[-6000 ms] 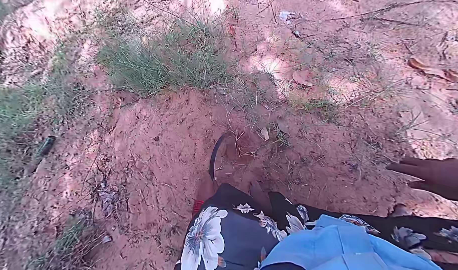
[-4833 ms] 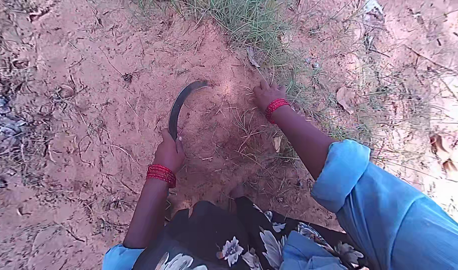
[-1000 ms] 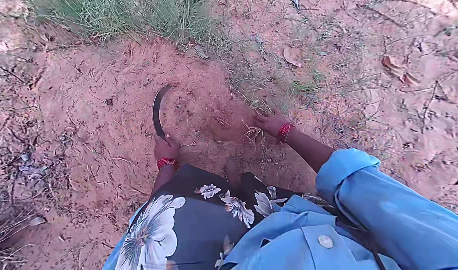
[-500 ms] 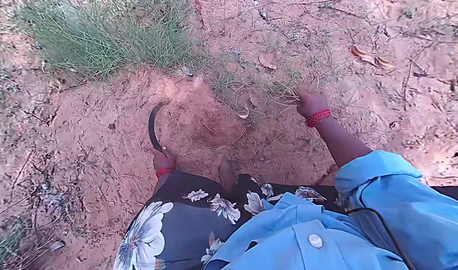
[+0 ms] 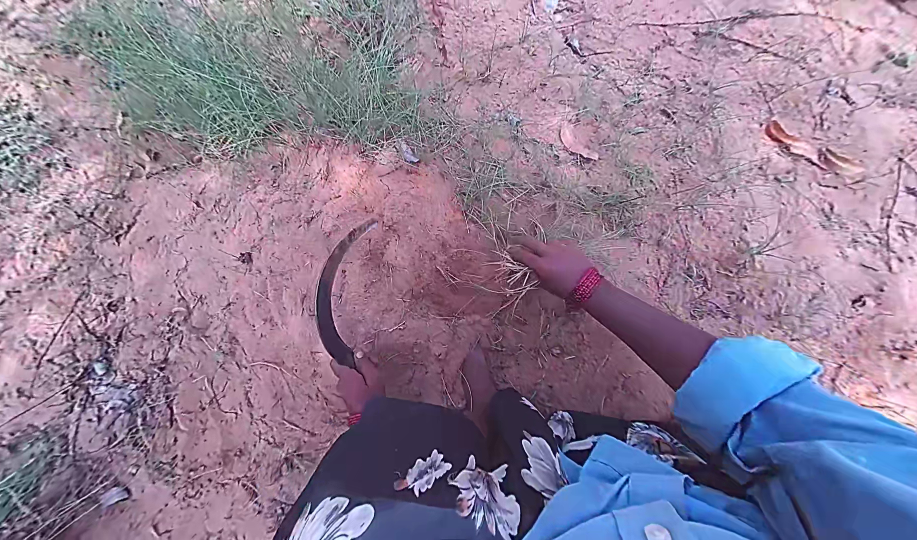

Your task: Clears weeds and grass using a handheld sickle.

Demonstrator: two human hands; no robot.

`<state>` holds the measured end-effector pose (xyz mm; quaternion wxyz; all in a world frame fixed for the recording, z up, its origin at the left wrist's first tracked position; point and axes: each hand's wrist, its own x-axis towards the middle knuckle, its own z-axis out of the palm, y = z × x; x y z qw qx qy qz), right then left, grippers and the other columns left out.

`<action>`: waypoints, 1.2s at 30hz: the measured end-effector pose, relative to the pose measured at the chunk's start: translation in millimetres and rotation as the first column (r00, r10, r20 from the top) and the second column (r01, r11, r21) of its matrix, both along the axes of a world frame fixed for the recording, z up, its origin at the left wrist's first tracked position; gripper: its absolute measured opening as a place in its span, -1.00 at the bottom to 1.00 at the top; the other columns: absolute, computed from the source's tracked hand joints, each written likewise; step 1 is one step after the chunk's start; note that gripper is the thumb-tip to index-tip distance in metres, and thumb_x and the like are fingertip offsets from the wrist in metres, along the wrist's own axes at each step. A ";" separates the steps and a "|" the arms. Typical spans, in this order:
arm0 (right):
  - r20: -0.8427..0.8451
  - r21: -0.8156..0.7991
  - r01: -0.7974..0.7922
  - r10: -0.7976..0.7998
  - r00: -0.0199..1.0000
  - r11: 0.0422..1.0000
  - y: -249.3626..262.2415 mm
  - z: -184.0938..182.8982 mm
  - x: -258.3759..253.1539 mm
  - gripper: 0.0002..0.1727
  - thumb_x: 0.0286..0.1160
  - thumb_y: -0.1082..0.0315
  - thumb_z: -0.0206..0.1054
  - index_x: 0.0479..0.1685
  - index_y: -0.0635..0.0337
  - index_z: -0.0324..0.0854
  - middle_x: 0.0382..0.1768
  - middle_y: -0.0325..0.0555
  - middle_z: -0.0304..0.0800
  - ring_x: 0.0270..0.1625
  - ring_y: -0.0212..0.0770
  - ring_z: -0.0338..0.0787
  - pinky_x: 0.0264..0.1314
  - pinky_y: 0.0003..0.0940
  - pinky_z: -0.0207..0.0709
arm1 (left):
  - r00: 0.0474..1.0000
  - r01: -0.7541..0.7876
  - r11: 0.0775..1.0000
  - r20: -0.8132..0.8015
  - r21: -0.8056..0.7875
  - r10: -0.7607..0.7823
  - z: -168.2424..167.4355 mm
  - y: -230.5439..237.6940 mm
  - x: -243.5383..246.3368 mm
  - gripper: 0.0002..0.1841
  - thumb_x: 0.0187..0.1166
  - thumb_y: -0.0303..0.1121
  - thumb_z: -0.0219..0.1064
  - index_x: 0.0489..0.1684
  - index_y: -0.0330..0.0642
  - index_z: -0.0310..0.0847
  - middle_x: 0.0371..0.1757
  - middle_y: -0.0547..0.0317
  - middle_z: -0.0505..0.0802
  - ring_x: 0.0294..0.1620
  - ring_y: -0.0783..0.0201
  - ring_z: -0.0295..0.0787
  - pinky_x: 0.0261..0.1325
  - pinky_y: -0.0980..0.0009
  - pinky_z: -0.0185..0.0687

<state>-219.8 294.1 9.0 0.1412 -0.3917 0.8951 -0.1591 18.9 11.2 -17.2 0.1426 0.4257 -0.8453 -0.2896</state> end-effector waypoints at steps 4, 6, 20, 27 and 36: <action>0.050 0.093 -0.105 0.101 0.994 0.990 -81.6 19.2 -45.0 -0.32 0.55 0.63 0.25 0.71 -0.04 0.47 0.72 0.10 0.42 0.16 0.43 0.79 -0.13 0.38 0.62 | 0.979 0.204 0.978 -0.009 0.049 -0.204 2.7 10.8 -27.2 -0.46 0.82 -0.35 -0.11 0.47 -0.81 0.23 -0.33 -0.27 0.83 -0.36 -0.08 0.84 -0.13 -0.05 0.73; 0.128 0.195 -0.032 0.007 0.992 0.980 -119.6 24.0 -66.4 -0.21 0.64 0.63 0.13 0.90 -0.07 0.15 0.88 0.07 0.12 0.15 0.40 0.81 -0.07 0.35 0.63 | 0.964 0.259 0.957 0.024 0.129 -0.264 3.8 14.5 -43.3 -0.48 0.84 -0.33 -0.12 0.52 -0.72 0.23 -0.34 -0.16 0.83 -0.36 0.00 0.83 -0.14 0.01 0.74; 0.334 0.427 0.304 -0.461 0.822 0.851 -135.6 -10.1 -118.0 -0.42 0.57 0.37 0.32 0.63 0.19 0.45 0.37 0.40 0.69 0.43 0.46 0.67 0.29 0.53 0.48 | 0.879 0.283 0.855 0.239 0.435 -0.412 10.5 15.9 -130.5 -0.45 0.90 -0.35 -0.18 0.75 -0.55 -0.10 -0.12 -0.15 0.80 -0.20 0.01 0.82 0.04 0.08 0.73; 0.306 0.485 0.274 -0.455 0.837 0.830 -130.4 -2.2 -115.8 -0.56 0.63 0.38 0.26 0.49 0.22 0.55 0.34 0.40 0.70 0.43 0.44 0.67 0.27 0.51 0.50 | 0.558 0.295 0.844 0.636 0.448 -0.533 38.4 9.4 -213.1 -0.35 0.88 -0.29 -0.06 0.85 -0.40 -0.24 0.37 -0.41 0.69 0.43 -0.19 0.69 0.52 -0.04 0.50; 0.294 0.495 0.151 -0.329 0.898 0.855 -119.1 -3.1 -88.1 -0.56 0.58 0.40 0.33 0.45 0.19 0.60 0.28 0.41 0.73 0.37 0.50 0.69 0.18 0.57 0.47 | 0.656 0.270 0.861 0.573 0.431 -0.492 45.7 40.4 -93.6 -0.38 0.88 -0.37 -0.09 0.81 -0.54 -0.23 0.12 -0.45 0.79 0.16 -0.25 0.82 0.34 -0.03 0.62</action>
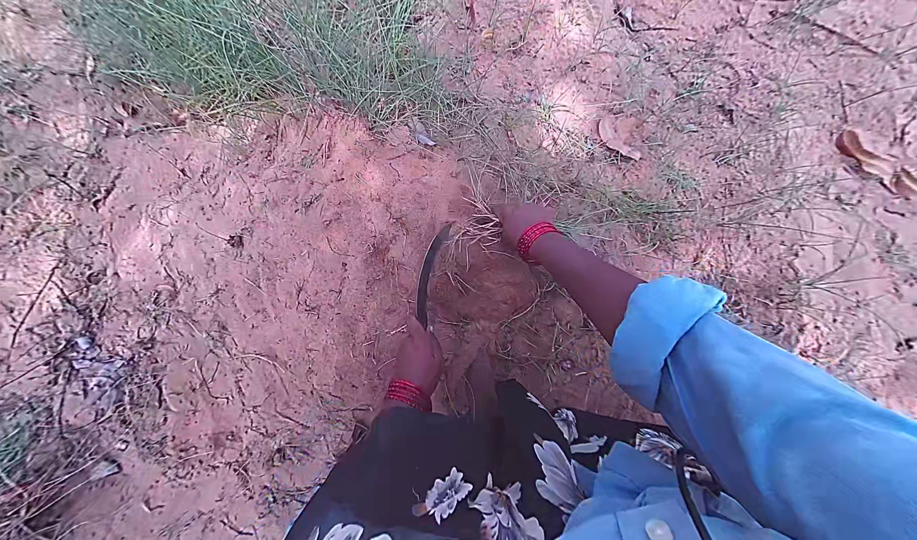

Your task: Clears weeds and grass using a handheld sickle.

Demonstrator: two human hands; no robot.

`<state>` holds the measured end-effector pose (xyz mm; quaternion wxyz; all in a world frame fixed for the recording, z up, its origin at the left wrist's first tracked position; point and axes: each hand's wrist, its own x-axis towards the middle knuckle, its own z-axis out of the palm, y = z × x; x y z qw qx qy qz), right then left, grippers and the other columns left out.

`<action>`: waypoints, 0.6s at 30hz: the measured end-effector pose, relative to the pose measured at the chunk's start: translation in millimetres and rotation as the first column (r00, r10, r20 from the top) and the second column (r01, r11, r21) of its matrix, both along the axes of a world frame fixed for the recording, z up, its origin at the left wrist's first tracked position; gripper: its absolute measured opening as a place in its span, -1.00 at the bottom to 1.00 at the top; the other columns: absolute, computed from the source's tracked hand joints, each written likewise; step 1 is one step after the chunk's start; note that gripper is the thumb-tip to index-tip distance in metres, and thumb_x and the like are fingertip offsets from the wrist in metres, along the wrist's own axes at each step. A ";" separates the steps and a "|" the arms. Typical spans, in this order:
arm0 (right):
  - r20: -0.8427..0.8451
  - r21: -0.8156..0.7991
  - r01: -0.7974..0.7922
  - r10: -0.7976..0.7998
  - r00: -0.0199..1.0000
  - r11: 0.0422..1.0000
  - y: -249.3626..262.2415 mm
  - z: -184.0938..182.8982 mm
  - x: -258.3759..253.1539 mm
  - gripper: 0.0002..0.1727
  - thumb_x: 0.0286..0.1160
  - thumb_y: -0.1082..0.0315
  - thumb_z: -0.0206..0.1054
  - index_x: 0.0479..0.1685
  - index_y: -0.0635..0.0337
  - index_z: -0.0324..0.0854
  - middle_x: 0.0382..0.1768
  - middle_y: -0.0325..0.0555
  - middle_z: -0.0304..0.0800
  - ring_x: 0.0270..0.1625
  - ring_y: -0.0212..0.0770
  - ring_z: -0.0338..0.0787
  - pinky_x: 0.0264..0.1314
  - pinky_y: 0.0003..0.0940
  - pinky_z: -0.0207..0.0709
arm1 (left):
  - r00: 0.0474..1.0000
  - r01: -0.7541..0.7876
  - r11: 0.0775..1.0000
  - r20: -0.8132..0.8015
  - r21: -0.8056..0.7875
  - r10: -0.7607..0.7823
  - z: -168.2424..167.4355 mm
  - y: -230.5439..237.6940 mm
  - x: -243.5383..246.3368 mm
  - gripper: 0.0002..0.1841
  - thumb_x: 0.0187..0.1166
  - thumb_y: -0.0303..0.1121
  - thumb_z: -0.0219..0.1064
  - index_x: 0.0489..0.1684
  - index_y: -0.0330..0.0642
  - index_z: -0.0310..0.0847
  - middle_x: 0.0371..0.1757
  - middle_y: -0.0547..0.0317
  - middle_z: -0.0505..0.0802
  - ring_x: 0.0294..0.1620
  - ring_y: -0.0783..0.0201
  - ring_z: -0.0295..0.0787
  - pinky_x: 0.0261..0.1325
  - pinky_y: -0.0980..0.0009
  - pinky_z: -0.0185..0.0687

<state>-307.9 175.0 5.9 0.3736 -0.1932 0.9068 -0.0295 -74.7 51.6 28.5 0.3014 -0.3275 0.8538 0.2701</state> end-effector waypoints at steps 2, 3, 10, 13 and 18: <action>-0.010 -0.010 -0.021 0.021 1.000 1.000 2.6 -2.7 11.5 -0.54 0.54 0.43 0.35 0.45 0.12 0.61 0.25 0.38 0.76 0.31 0.50 0.72 0.11 0.56 0.50 | 1.000 -0.014 1.000 -0.022 -0.001 0.014 -0.2 -0.8 16.8 -0.40 0.87 -0.38 -0.08 0.78 -0.56 -0.15 0.03 -0.46 0.81 0.09 -0.29 0.84 0.29 -0.08 0.63; -0.010 -0.019 -0.012 0.012 1.000 1.000 3.6 -2.2 14.5 -0.56 0.54 0.44 0.34 0.43 0.13 0.62 0.24 0.37 0.77 0.30 0.49 0.73 0.10 0.53 0.52 | 0.999 -0.017 1.000 -0.033 0.012 0.017 -0.5 -4.3 17.7 -0.41 0.88 -0.38 -0.09 0.77 -0.57 -0.14 0.01 -0.45 0.81 0.08 -0.30 0.84 0.29 -0.09 0.63; 0.151 -0.085 0.269 -0.255 0.955 0.959 22.7 -6.9 -1.7 -0.50 0.63 0.41 0.28 0.54 0.38 0.49 0.41 0.50 0.62 0.52 0.47 0.58 0.48 0.47 0.36 | 0.948 -0.104 0.992 -0.295 0.066 0.119 -14.7 -19.7 -13.5 -0.44 0.89 -0.37 -0.12 0.73 -0.61 -0.08 -0.11 -0.27 0.80 -0.16 -0.09 0.83 0.07 0.01 0.71; 0.205 -0.123 0.379 -0.350 0.914 0.917 24.1 -9.8 -3.4 -0.54 0.81 0.29 0.13 0.51 0.44 0.48 0.41 0.50 0.62 0.53 0.42 0.59 0.54 0.38 0.35 | 0.992 -0.061 0.992 -0.104 0.112 0.073 -3.7 -20.2 -50.1 -0.43 0.91 -0.32 -0.14 0.78 -0.50 -0.15 0.09 -0.35 0.77 0.07 -0.14 0.82 0.26 0.00 0.64; 0.197 -0.120 0.354 -0.328 0.924 0.927 22.4 -14.7 -3.9 -0.49 0.89 0.16 0.06 0.49 0.46 0.48 0.43 0.46 0.62 0.55 0.35 0.59 0.56 0.34 0.35 | 0.995 -0.045 0.973 -0.076 0.227 0.064 -23.1 -15.7 -42.8 -0.40 0.89 -0.36 -0.12 0.80 -0.49 -0.24 0.20 -0.40 0.71 0.11 -0.12 0.80 0.30 0.04 0.64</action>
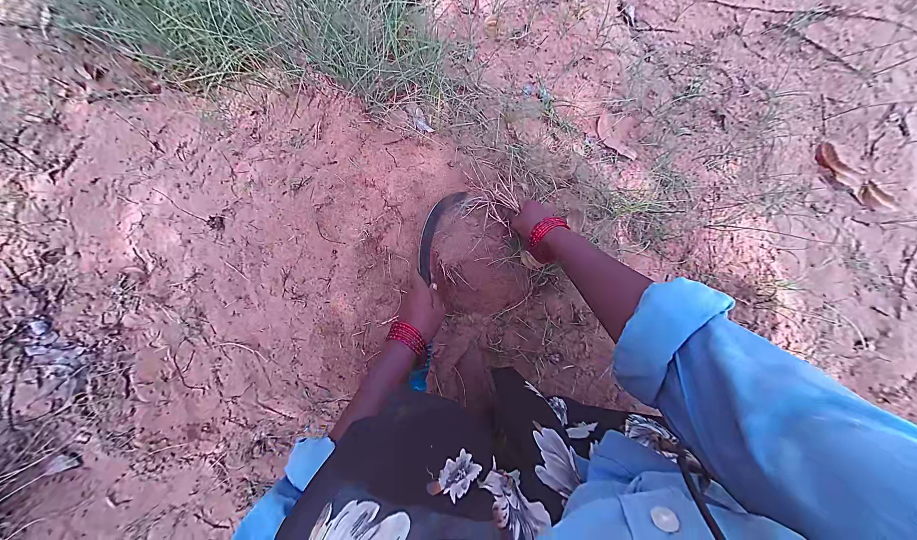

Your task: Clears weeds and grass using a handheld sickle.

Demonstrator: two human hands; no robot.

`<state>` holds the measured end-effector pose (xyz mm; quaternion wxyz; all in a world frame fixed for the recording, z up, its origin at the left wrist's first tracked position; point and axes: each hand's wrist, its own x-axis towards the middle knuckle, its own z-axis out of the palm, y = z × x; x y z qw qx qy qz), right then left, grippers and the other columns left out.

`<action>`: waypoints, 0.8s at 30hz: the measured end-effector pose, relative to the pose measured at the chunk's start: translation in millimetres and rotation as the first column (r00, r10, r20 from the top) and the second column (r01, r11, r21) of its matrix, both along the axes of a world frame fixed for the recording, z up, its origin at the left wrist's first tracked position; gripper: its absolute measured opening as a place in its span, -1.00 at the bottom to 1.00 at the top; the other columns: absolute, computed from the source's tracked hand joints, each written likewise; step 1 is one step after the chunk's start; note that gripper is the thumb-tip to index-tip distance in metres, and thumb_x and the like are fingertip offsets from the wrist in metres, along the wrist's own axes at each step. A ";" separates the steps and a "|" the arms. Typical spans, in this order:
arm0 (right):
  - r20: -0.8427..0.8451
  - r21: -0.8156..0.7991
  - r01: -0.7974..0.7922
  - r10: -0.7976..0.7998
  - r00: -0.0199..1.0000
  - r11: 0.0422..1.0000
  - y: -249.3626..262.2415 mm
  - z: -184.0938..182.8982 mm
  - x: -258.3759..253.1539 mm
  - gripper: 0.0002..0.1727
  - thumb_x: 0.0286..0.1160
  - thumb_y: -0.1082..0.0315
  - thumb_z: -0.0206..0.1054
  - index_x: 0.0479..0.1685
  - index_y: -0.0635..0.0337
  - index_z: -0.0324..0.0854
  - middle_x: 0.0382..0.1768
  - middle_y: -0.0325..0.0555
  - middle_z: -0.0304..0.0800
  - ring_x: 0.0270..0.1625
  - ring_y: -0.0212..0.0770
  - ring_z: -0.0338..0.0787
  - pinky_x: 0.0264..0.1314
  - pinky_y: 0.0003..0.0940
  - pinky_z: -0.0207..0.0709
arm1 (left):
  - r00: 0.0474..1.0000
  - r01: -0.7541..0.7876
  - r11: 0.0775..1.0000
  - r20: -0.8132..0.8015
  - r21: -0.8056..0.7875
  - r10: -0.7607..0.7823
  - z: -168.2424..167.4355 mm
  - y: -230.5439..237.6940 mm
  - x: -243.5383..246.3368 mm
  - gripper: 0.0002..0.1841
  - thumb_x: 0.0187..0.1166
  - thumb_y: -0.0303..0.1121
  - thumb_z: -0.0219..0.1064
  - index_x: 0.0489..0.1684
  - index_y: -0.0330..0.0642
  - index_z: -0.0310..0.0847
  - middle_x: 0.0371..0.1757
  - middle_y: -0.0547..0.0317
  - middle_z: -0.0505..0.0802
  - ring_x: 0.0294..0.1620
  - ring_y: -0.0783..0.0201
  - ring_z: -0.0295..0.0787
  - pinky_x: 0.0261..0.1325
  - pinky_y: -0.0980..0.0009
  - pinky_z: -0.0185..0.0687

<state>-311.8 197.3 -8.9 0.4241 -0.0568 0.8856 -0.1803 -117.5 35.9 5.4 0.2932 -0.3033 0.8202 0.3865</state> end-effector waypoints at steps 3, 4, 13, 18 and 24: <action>-0.002 0.050 -0.088 0.089 0.996 0.995 0.7 14.5 11.0 -0.55 0.71 0.35 0.21 0.48 0.41 0.52 0.40 0.45 0.64 0.52 0.38 0.61 0.50 0.40 0.37 | 0.997 -0.060 0.997 -0.040 0.042 0.062 -3.1 5.6 52.5 -0.41 0.88 -0.39 -0.13 0.78 -0.54 -0.24 -0.03 -0.29 0.74 -0.19 -0.02 0.81 0.05 0.08 0.73; 0.001 0.069 -0.118 0.118 0.993 0.991 3.0 16.9 15.5 -0.55 0.67 0.37 0.25 0.48 0.37 0.54 0.39 0.44 0.66 0.50 0.39 0.62 0.47 0.41 0.39 | 0.997 -0.068 0.997 -0.039 0.024 0.068 -1.9 7.7 66.8 -0.42 0.88 -0.39 -0.12 0.77 -0.55 -0.19 -0.11 -0.27 0.75 -0.23 -0.04 0.82 0.01 0.06 0.74; -0.208 -0.060 -0.129 0.114 0.971 0.990 63.8 5.3 78.7 -0.34 0.52 0.31 0.46 0.63 0.29 0.42 0.52 0.41 0.52 0.31 0.43 0.73 0.29 0.41 0.54 | 0.800 -0.283 0.936 -0.590 -0.211 0.109 -30.7 15.7 142.9 -0.40 0.76 -0.26 -0.08 0.40 -0.84 0.24 -0.52 -0.05 0.72 -0.63 0.16 0.68 -0.49 0.18 0.68; -0.161 0.125 -0.247 0.266 0.951 0.961 20.9 3.9 85.9 0.11 0.35 0.22 0.60 0.91 0.20 -0.05 0.65 0.41 0.32 0.29 0.49 0.70 0.10 0.44 0.60 | 0.810 -0.350 0.935 -0.519 -0.053 0.273 -14.8 2.7 115.0 -0.44 0.81 -0.36 -0.13 0.62 -0.69 -0.02 -0.35 0.02 0.69 -0.56 0.30 0.66 -0.43 0.30 0.69; -0.036 0.048 -0.552 0.553 0.832 0.833 12.3 13.0 137.7 -0.46 0.59 0.55 0.18 0.60 0.39 0.38 0.47 0.46 0.56 0.34 0.50 0.69 0.20 0.44 0.53 | 0.768 -0.356 0.932 -0.548 0.065 0.332 -20.8 21.5 113.7 -0.46 0.80 -0.35 -0.13 0.56 -0.71 0.04 -0.42 0.13 0.68 -0.61 0.41 0.65 -0.49 0.41 0.69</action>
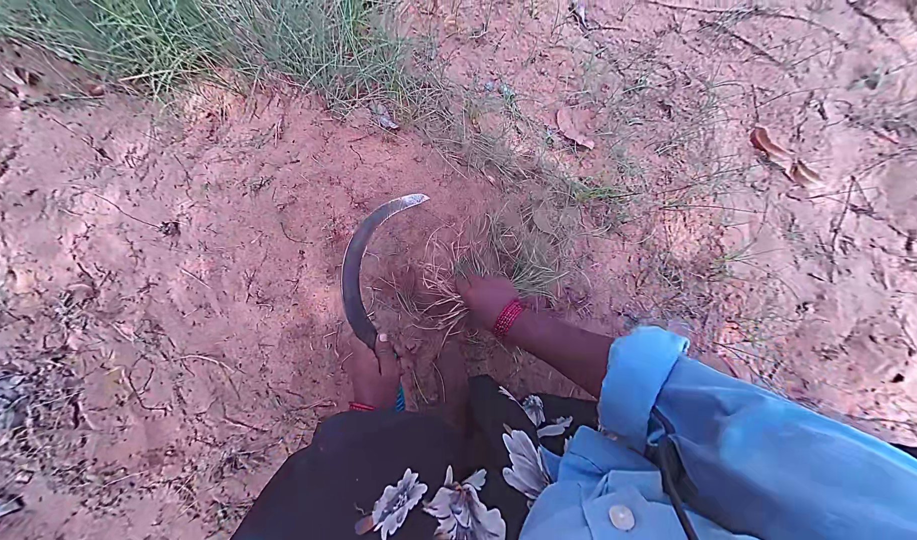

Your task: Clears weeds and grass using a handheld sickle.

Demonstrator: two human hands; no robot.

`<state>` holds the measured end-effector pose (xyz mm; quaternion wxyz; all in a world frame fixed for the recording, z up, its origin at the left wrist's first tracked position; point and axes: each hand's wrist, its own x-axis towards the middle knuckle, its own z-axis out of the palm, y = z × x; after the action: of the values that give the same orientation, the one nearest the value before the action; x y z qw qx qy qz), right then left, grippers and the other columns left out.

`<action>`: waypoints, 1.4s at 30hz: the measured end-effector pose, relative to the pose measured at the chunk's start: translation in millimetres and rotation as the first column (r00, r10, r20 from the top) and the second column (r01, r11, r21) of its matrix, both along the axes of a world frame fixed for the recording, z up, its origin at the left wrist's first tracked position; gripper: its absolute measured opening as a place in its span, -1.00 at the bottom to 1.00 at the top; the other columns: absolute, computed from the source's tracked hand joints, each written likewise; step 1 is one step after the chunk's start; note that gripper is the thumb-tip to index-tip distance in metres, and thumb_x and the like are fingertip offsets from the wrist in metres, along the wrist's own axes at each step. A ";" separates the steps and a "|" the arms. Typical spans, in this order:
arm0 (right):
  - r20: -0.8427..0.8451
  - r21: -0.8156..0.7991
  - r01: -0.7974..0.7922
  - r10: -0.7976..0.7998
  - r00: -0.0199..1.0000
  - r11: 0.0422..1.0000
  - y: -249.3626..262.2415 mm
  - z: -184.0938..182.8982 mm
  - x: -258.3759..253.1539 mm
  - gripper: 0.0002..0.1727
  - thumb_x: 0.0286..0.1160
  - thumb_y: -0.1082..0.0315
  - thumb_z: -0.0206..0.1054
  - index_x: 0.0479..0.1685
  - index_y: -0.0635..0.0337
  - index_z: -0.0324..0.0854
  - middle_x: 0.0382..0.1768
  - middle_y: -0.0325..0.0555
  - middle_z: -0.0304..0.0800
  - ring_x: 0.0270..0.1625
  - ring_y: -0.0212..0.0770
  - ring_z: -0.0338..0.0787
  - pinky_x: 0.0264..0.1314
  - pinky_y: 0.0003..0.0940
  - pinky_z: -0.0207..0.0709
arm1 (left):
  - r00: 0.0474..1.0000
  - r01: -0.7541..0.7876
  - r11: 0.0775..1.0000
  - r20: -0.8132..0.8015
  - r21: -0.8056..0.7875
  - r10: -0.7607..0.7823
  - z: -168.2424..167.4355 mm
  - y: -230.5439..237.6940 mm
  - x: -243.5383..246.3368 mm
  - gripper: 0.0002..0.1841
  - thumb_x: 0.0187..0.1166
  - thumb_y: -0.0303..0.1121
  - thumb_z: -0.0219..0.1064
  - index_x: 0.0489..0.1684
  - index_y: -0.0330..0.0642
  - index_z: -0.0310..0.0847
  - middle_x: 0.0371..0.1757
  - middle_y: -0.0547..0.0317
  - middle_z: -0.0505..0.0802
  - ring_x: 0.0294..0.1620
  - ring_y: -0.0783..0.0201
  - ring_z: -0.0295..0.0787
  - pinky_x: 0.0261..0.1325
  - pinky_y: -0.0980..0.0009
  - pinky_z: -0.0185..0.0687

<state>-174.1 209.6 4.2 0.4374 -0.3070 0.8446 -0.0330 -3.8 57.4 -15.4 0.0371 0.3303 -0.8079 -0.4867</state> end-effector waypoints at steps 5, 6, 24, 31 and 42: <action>0.074 0.084 -0.019 0.012 0.997 0.996 74.0 -18.1 37.8 -0.45 0.54 0.61 0.18 0.58 0.34 0.41 0.41 0.47 0.59 0.30 0.54 0.69 0.12 0.50 0.53 | 1.000 -0.003 1.000 -0.008 0.023 0.004 -0.3 -1.5 1.4 -0.46 0.81 -0.35 -0.13 0.57 -0.70 0.02 -0.42 0.16 0.66 -0.61 0.47 0.61 -0.48 0.47 0.66; 0.014 0.086 0.087 -0.088 0.996 0.993 91.2 -15.4 32.8 -0.45 0.52 0.61 0.21 0.56 0.34 0.43 0.41 0.48 0.58 0.31 0.54 0.70 0.14 0.49 0.54 | 1.000 -0.007 0.999 -0.004 0.035 0.007 0.8 -2.1 0.4 -0.47 0.82 -0.36 -0.13 0.58 -0.69 0.01 -0.42 0.16 0.66 -0.60 0.47 0.61 -0.47 0.48 0.65; -0.215 0.004 0.344 -0.335 0.917 0.939 23.5 -9.6 -111.6 -0.09 0.29 -0.02 0.61 0.68 0.19 0.42 0.60 0.40 0.44 0.68 0.48 0.36 0.37 0.62 0.35 | 0.997 0.070 0.994 0.008 0.087 -0.071 -12.1 1.2 -11.1 -0.51 0.78 -0.38 -0.11 0.51 -0.68 0.09 -0.45 0.17 0.67 -0.62 0.48 0.61 -0.49 0.48 0.64; -0.119 -0.013 0.589 -0.586 0.801 0.808 34.7 -20.1 -107.8 -0.47 0.52 0.33 0.40 0.49 0.30 0.58 0.31 0.46 0.70 0.44 0.45 0.66 0.38 0.52 0.40 | 0.972 0.145 0.988 0.177 0.053 -0.153 -2.9 0.4 -35.6 -0.47 0.83 -0.40 -0.11 0.63 -0.67 0.03 -0.36 0.01 0.72 -0.51 0.28 0.67 -0.32 0.30 0.68; 0.293 -0.483 0.715 -0.676 0.676 0.506 152.3 35.8 -117.5 -0.33 0.60 0.34 0.30 0.72 0.28 0.26 0.59 0.21 0.47 0.41 -0.04 0.60 0.43 -0.11 0.47 | 0.903 0.254 0.962 0.332 0.099 -0.273 -1.3 1.9 -93.5 -0.45 0.89 -0.37 -0.12 0.73 -0.60 -0.08 -0.03 -0.32 0.77 -0.13 -0.06 0.80 0.11 0.05 0.69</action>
<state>-291.6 361.9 39.9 0.3039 -0.0549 0.8312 -0.4622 -97.3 59.3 -16.8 -0.1790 0.2987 -0.8258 -0.4437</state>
